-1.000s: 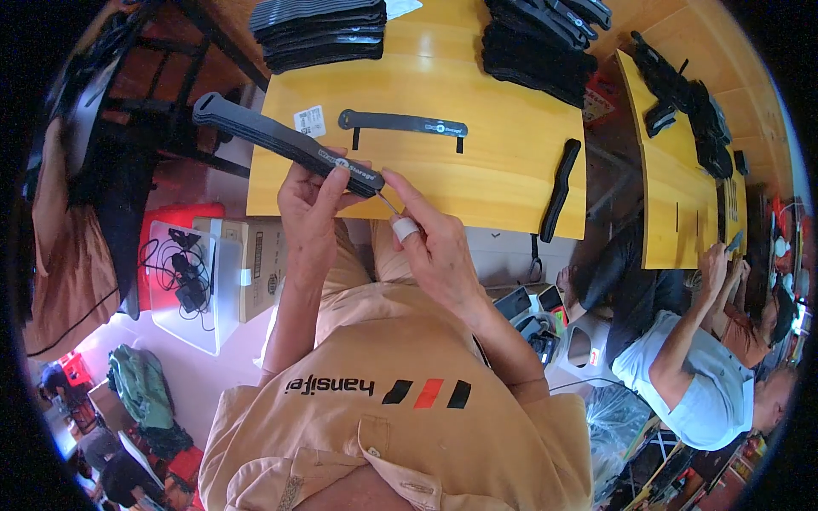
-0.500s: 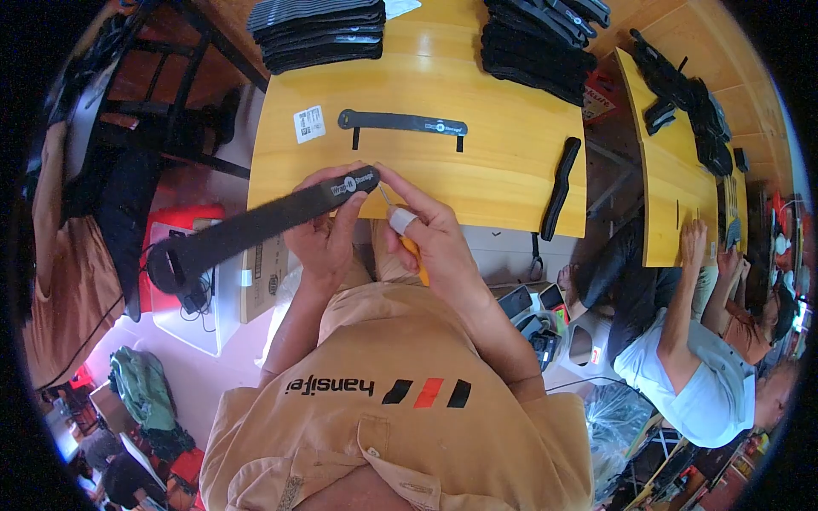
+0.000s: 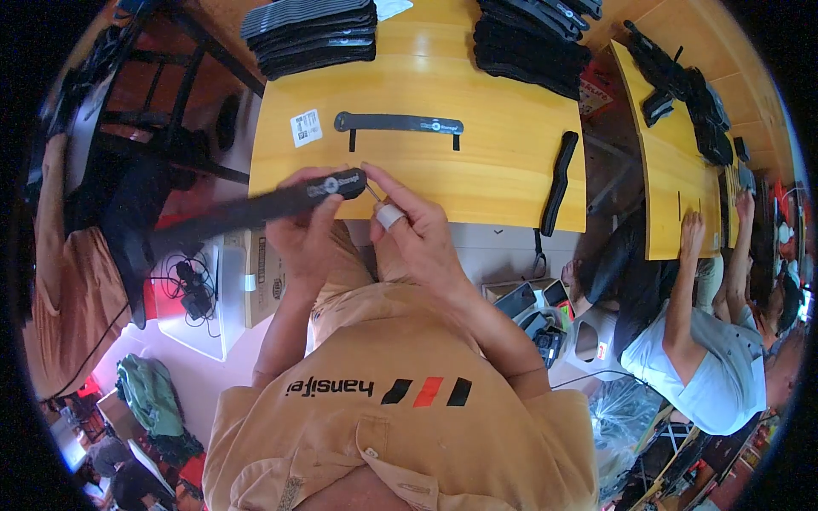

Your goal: Cleaning and inspecting black textile straps using a small tool and a cloth at a workbench.

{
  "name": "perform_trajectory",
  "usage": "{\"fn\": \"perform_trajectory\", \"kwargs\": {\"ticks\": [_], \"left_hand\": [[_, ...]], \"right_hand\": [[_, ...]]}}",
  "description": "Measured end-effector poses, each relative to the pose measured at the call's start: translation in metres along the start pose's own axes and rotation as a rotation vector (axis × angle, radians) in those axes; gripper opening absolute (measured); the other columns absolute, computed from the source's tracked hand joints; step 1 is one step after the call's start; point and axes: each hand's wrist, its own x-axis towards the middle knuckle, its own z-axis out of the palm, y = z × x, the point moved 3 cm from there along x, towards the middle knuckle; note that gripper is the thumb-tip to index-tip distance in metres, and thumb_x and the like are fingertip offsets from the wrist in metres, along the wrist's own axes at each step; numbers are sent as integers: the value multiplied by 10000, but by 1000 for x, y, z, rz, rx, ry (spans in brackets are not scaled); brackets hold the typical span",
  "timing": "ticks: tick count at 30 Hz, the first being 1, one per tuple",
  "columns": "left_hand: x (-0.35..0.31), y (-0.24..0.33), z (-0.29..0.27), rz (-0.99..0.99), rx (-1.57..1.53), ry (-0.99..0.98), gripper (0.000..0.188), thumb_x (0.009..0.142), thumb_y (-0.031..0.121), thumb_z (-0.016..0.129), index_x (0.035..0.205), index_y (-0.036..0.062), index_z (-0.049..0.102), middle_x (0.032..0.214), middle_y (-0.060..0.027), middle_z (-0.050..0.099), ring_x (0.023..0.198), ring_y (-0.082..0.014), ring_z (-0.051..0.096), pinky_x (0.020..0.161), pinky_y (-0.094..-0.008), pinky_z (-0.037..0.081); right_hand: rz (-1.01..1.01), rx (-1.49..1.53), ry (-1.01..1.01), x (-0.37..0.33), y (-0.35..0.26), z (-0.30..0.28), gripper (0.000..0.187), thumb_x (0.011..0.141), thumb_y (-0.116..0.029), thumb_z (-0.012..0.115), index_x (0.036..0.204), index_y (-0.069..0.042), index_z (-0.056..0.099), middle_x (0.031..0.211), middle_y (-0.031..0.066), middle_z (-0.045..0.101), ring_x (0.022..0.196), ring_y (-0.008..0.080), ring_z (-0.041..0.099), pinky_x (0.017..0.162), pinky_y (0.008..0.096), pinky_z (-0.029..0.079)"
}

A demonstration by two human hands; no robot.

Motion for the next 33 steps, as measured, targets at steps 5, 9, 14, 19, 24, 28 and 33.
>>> {"fn": "perform_trajectory", "kwargs": {"ticks": [5,9,14,19,24,28,33], "left_hand": [[16,-3,-8,-303,-265,-20,243,837,57,580,1056,-21,512,932,-89,600,847,-139,605,742,-257,520],[20,-11,-11,-389,-449,-53,241,862,110,557,1061,-18,513,916,-87,597,827,-150,620,735,-273,539],[12,-2,-4,-244,-66,-62,261,835,92,592,1057,-22,514,904,-60,600,804,-145,613,722,-242,504],[7,-1,1,93,323,-93,228,780,27,640,992,-5,563,870,-64,609,780,-147,574,722,-250,439],[12,-1,-5,-137,-12,-43,249,797,21,625,1023,-40,539,909,-67,604,794,-124,596,720,-226,486],[26,3,-12,-384,-165,-169,214,845,81,574,1025,-30,539,888,-81,608,789,-129,616,708,-255,535],[26,-10,-14,-525,-348,-182,233,870,145,554,1023,-30,541,868,-80,617,773,-134,631,693,-243,541]], "right_hand": [[-176,-237,-9,3,-15,-5,449,848,16,413,1286,-77,446,671,9,483,619,66,475,597,186,410],[15,-32,-130,5,-27,-2,424,861,-2,412,1276,-76,458,660,16,500,554,48,442,513,170,377],[170,278,-118,4,-3,-7,406,878,-52,441,1282,-97,450,633,23,528,446,27,363,406,151,290],[228,455,-41,3,3,-1,403,884,-76,463,1285,-111,446,628,26,533,424,24,348,381,149,262],[-80,-43,53,0,0,-1,391,862,-5,469,1240,-100,503,752,40,609,517,60,464,474,184,395],[-200,-244,41,2,-2,-7,405,838,41,470,1217,-92,522,856,52,638,582,75,508,544,204,438],[-233,-344,40,0,-16,-6,452,782,93,468,1185,-93,551,907,112,645,616,107,558,572,229,460]]}}
